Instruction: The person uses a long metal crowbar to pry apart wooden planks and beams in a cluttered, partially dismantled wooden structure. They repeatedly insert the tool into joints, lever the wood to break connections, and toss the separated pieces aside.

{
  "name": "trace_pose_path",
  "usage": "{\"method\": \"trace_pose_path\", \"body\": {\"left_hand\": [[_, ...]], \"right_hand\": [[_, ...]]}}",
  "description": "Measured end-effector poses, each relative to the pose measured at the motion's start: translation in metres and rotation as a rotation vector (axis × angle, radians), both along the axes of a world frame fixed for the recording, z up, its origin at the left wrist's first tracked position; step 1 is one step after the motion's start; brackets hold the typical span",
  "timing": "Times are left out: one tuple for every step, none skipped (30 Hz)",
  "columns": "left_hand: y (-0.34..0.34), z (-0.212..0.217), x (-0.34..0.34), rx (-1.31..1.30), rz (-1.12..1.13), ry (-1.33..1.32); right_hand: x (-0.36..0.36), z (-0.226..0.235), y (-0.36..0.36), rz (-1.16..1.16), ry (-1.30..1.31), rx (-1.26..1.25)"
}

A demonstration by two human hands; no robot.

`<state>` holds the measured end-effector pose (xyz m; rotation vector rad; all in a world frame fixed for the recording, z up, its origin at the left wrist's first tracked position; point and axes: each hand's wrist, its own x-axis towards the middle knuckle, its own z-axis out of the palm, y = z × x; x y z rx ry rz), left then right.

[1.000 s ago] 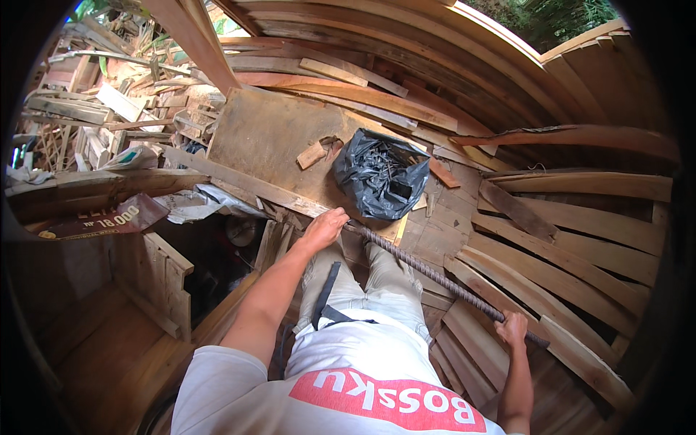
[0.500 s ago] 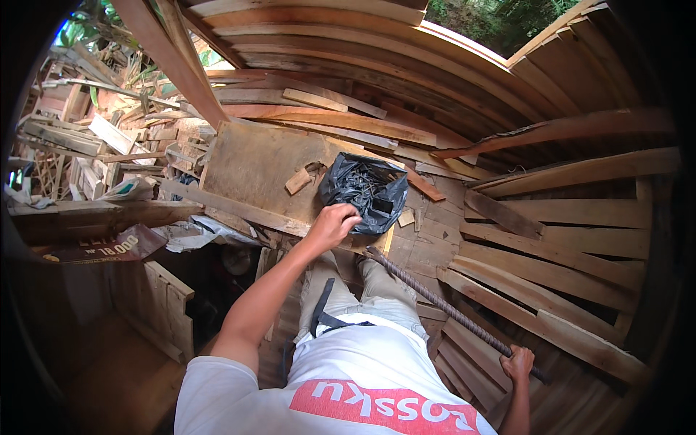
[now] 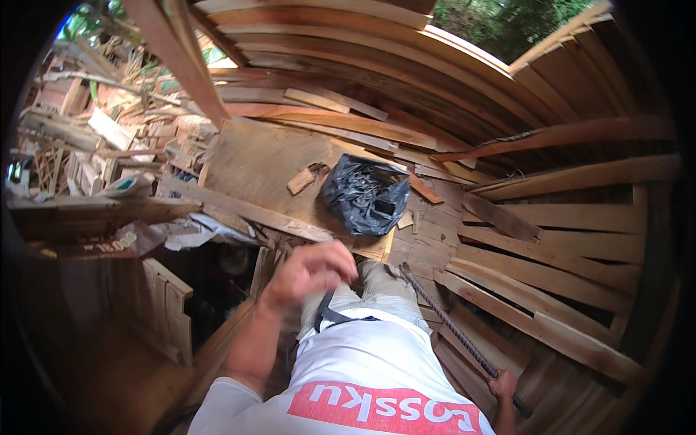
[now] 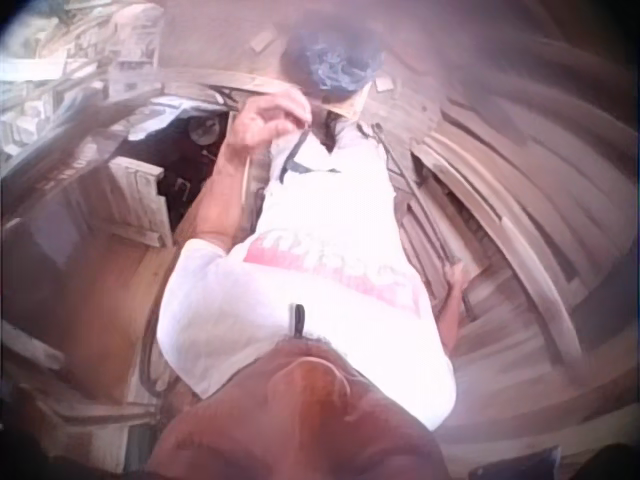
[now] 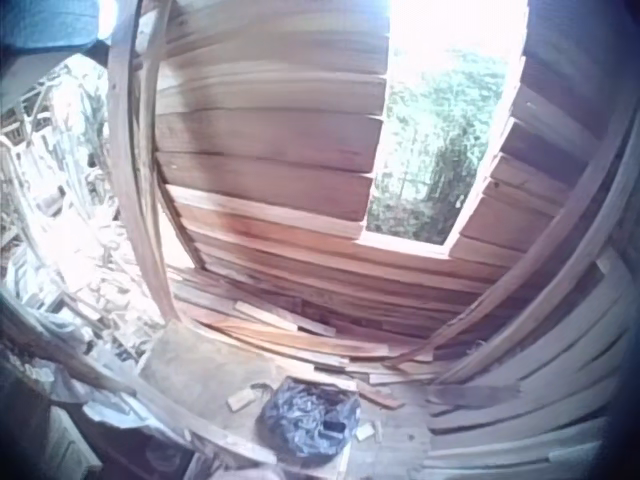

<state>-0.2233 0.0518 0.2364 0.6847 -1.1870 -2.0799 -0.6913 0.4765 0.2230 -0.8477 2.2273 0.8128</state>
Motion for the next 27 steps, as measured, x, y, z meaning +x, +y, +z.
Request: {"method": "trace_pose_path", "body": {"left_hand": [[0.005, 0.025, 0.0, -0.054, -0.051, 0.18], [0.011, 0.045, -0.002, -0.088, -0.108, 0.411], [0.012, 0.076, -0.006, -0.06, -0.2, 0.635], [0.012, 0.089, -0.014, -0.259, -0.287, 0.85], [0.017, 0.103, -0.014, -0.329, -0.42, 0.965], [0.019, 0.125, -0.006, -0.233, -0.577, 0.854], [0.029, 0.138, -0.005, -0.353, -0.372, 0.87], [0.04, 0.148, -0.01, -0.473, -0.165, 0.878], [0.047, 0.155, -0.007, -0.51, -0.081, 0.851], [0.053, 0.163, -0.004, -0.542, 0.005, 0.823], [0.058, 0.17, 0.0, -0.573, 0.089, 0.785], [0.06, 0.17, 0.004, -0.635, 0.095, 0.762], [0.063, 0.171, 0.007, -0.66, 0.113, 0.751], [0.065, 0.172, 0.009, -0.685, 0.127, 0.738], [0.069, 0.175, 0.009, -0.674, 0.17, 0.718], [0.072, 0.176, 0.008, -0.69, 0.207, 0.7], [0.078, 0.176, 0.01, -0.708, 0.261, 0.679], [0.083, 0.174, 0.011, -0.754, 0.307, 0.658], [0.085, 0.173, 0.011, -0.776, 0.327, 0.655], [0.086, 0.173, 0.011, -0.798, 0.345, 0.651], [0.086, 0.173, 0.012, -0.797, 0.351, 0.651], [0.087, 0.172, 0.012, -0.794, 0.346, 0.661], [0.087, 0.171, 0.013, -0.792, 0.338, 0.672], [0.09, 0.167, 0.014, -0.788, 0.325, 0.687], [0.087, 0.161, 0.018, -0.772, 0.241, 0.706], [0.082, 0.154, 0.022, -0.751, 0.145, 0.733], [0.067, 0.142, 0.034, -0.722, -0.017, 0.755]], "right_hand": [[-0.002, -0.013, 0.007, -0.012, -0.003, 0.035], [-0.003, -0.032, 0.015, -0.018, -0.003, 0.071], [-0.011, -0.045, 0.01, -0.005, -0.012, 0.107], [-0.003, -0.053, -0.017, 0.017, 0.0, 0.171], [0.02, -0.057, -0.043, 0.028, 0.013, 0.234], [0.029, -0.073, -0.053, 0.006, 0.03, 0.262], [0.035, -0.097, -0.063, -0.008, 0.043, 0.281], [0.037, -0.115, -0.07, 0.011, 0.0, 0.267], [0.04, -0.134, -0.077, 0.026, -0.047, 0.248], [0.043, -0.149, -0.085, 0.039, -0.09, 0.231], [0.046, -0.164, -0.094, 0.054, -0.129, 0.225], [0.05, -0.177, -0.108, 0.063, -0.173, 0.227], [0.055, -0.185, -0.117, 0.043, -0.211, 0.224], [0.061, -0.194, -0.126, 0.019, -0.248, 0.218], [0.065, -0.202, -0.135, -0.008, -0.287, 0.213], [0.071, -0.21, -0.145, -0.039, -0.328, 0.207], [0.073, -0.216, -0.155, -0.061, -0.363, 0.208], [0.074, -0.221, -0.165, -0.08, -0.391, 0.21], [0.075, -0.224, -0.171, -0.11, -0.417, 0.203], [0.074, -0.228, -0.176, -0.141, -0.439, 0.191], [0.078, -0.224, -0.185, -0.165, -0.461, 0.182], [0.081, -0.219, -0.191, -0.172, -0.472, 0.178], [0.085, -0.214, -0.199, -0.176, -0.484, 0.185], [0.121, -0.165, -0.236, -0.1, -0.443, 0.268], [0.12, -0.168, -0.237, -0.108, -0.472, 0.219], [0.116, -0.17, -0.236, -0.131, -0.494, 0.161], [0.114, -0.172, -0.237, -0.146, -0.518, 0.104]]}}
